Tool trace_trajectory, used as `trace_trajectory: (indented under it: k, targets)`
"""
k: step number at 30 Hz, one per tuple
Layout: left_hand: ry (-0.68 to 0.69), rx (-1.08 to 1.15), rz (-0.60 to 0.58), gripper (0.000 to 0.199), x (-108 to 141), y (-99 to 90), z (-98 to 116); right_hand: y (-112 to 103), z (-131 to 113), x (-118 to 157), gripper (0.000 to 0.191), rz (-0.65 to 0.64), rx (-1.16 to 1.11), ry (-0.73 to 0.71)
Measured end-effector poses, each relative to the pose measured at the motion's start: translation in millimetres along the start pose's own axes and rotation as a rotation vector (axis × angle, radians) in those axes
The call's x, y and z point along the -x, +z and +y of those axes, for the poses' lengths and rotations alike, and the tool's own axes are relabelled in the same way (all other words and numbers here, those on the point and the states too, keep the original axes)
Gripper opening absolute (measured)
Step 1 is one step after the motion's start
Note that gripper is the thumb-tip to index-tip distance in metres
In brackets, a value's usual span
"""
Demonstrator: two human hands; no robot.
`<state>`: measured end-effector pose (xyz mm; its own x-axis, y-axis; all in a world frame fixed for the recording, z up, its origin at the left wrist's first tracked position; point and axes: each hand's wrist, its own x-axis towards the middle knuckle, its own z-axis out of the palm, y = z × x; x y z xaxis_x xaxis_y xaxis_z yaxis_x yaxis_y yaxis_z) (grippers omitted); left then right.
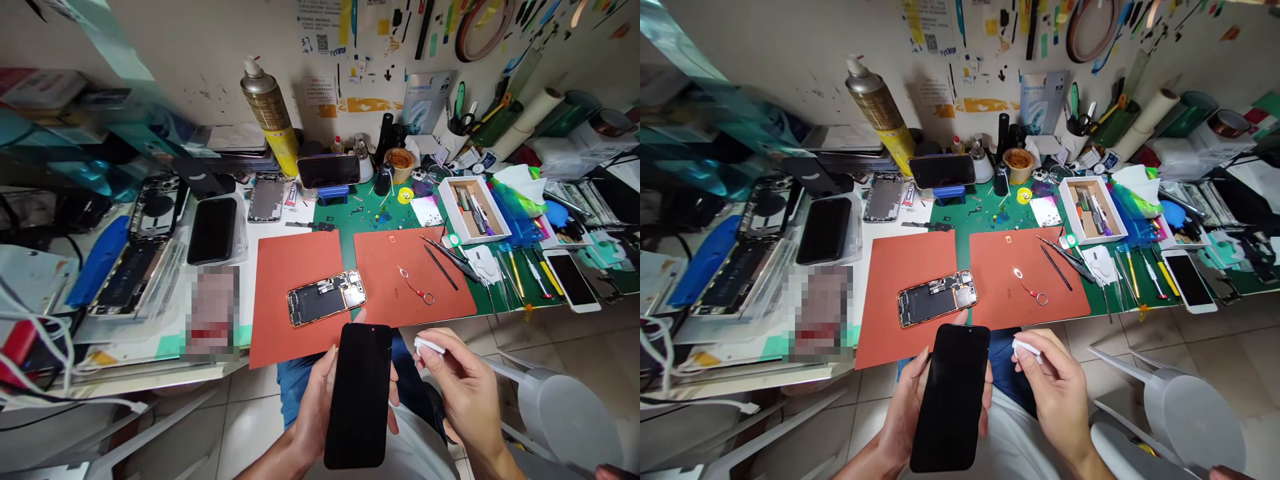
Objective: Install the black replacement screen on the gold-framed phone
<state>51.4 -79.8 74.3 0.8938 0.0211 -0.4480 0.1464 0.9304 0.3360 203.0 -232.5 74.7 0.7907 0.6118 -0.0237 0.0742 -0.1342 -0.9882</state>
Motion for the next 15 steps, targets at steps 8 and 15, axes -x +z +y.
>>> trace_trajectory:
  k: [8, 15]
  targets:
    - [0.058, -0.048, -0.011, 0.090, 4, -0.5, -2, 20, 1, 15, 0.026, -0.183, -0.064, 0.129]
    - [0.011, 0.033, 0.008, 0.096, 8, -6.8, -5, 28, -7, 10, 0.037, -0.213, -0.034, 0.203]
